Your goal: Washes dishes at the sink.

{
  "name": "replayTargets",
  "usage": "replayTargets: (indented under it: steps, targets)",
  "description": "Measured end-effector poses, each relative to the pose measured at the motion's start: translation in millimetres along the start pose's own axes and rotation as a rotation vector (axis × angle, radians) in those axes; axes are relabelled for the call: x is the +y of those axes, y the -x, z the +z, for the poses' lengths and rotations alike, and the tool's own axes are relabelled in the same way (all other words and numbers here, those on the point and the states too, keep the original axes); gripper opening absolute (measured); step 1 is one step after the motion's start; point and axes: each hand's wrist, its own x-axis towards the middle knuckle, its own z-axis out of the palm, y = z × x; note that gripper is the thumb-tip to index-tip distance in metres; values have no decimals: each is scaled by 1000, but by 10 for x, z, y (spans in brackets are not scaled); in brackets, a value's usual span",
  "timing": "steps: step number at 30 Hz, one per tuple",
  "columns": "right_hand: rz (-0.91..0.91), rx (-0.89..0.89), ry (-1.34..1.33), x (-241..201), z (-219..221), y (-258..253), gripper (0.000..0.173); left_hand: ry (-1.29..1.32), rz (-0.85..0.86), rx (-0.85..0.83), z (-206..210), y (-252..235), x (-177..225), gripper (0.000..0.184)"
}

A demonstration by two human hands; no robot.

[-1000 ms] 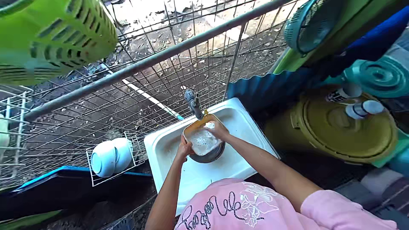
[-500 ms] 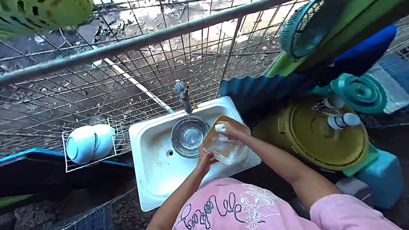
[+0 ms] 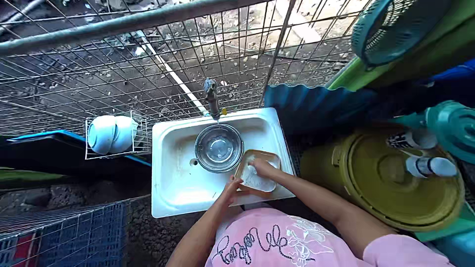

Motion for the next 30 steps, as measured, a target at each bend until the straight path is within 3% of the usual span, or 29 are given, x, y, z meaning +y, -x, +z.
replayTargets:
  steps: [2,4,10,12,14,17,20,25,28,30]
  targets:
    - [-21,30,-32,-2,-82,-85,58,5,19,-31,-4,-76,55,71]
    - [-11,67,-6,28,-154,-218,50,54,42,-4,48,-154,32,80]
    - [63,80,89,22,-96,-490,58,128,183,227,202,-595,-113,73]
    - [29,65,84,39,171,-518,67,12,141,179,245,-698,-91,70]
    - [23,68,57,54,336,-505,63,-176,49,125,214,-716,-31,72]
    - [-51,196,67,224,294,-542,40,-316,-23,106,-109,-479,94,71]
    - [96,188,-47,342,17,-555,44,-278,-4,214,-632,-149,171,58]
    - [350,239,-187,265,-197,-505,46,-403,386,599,-1539,-195,350,69]
    - [449,290,-198,143,-163,-455,58,-748,552,617,-1605,-268,720,67]
    - [476,210,-140,38,-127,-412,61,-915,546,599,-1580,-362,959,68]
